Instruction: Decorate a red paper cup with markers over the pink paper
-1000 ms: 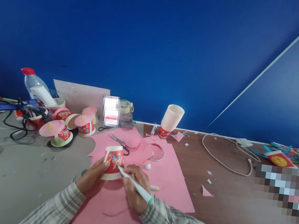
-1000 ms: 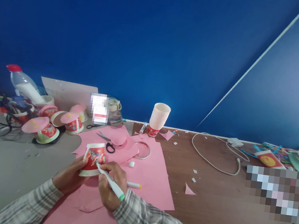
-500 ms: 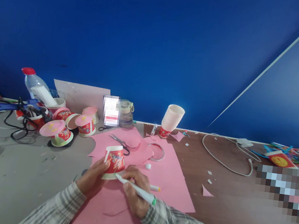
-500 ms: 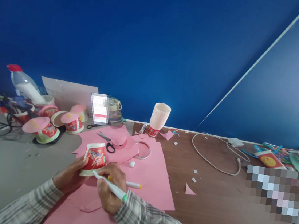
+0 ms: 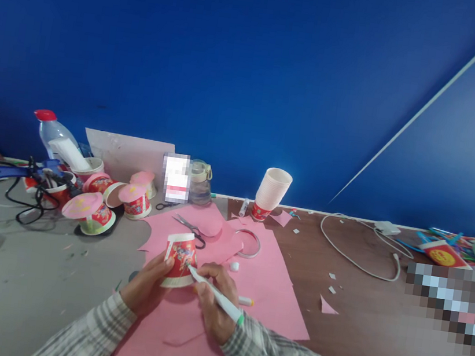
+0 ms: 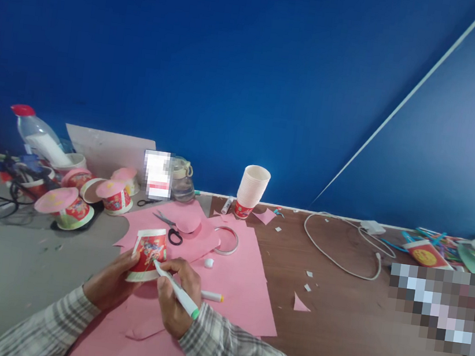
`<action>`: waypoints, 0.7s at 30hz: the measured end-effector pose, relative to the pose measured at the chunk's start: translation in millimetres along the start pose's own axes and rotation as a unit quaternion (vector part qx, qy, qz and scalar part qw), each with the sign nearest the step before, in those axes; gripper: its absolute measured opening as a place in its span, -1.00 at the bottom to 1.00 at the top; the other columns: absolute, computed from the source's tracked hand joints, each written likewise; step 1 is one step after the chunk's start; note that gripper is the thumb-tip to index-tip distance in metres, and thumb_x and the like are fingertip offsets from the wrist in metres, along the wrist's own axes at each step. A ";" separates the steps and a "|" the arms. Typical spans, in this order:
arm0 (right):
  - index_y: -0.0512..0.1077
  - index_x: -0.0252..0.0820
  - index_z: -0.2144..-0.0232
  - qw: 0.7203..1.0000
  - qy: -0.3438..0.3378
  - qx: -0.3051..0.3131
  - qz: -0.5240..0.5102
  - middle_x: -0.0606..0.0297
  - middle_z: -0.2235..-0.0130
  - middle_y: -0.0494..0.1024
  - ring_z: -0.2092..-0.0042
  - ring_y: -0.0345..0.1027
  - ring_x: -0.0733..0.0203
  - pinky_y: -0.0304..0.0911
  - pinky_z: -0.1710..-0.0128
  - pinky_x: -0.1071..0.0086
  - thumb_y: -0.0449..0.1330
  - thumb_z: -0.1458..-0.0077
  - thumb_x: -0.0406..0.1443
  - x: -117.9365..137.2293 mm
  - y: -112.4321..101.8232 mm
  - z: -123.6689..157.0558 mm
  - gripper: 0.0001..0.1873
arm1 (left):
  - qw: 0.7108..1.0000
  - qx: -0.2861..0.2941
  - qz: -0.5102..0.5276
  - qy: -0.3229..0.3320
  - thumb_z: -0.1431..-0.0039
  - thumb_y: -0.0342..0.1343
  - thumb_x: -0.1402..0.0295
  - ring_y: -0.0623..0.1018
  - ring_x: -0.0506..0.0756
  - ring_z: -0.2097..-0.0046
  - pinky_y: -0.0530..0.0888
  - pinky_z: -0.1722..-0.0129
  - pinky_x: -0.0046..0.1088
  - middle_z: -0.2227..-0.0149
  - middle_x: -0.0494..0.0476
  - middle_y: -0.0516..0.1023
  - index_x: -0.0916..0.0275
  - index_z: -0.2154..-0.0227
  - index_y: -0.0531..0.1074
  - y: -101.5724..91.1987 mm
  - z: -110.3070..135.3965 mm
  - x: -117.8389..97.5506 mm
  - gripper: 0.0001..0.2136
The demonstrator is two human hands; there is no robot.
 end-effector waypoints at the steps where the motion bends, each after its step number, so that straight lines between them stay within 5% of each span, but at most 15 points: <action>1: 0.42 -0.16 0.33 1.000 -0.001 -0.001 0.001 0.35 0.55 0.46 0.65 0.26 0.22 0.22 0.62 0.40 0.10 0.00 -0.38 0.6 -0.2 -0.3 -0.85 | 1.000 0.001 -0.001 0.000 0.17 0.17 0.34 0.48 0.41 0.25 0.40 0.29 -0.05 0.39 0.35 0.62 0.31 0.29 0.50 0.1 -0.2 -0.1 -0.70; 13: 0.41 -0.12 0.32 0.993 -0.087 0.035 -0.075 0.26 0.45 0.45 0.40 0.35 0.07 0.29 0.37 0.24 0.10 0.00 -0.39 5.7 6.1 3.4 -0.84 | 1.000 -0.004 -0.001 0.001 0.18 0.17 0.33 0.46 0.44 0.20 0.38 0.28 -0.02 0.35 0.35 0.61 0.29 0.25 0.48 0.7 1.7 -0.8 -0.66; 21: 0.40 -0.15 0.33 0.995 -0.066 0.040 -0.070 0.27 0.46 0.42 0.42 0.33 0.10 0.29 0.42 0.28 0.08 -0.01 -0.39 4.6 6.1 0.5 -0.85 | 0.999 -0.014 -0.014 0.025 0.16 0.17 0.33 0.47 0.41 0.23 0.40 0.30 -0.05 0.36 0.34 0.60 0.31 0.25 0.47 -0.6 0.2 -2.1 -0.67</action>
Point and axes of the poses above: each hand's wrist, its own z-axis away from the middle knuckle, its own y-axis out of the palm, x = y × z, the point moved 3 cm from there along -z, towards the middle knuckle
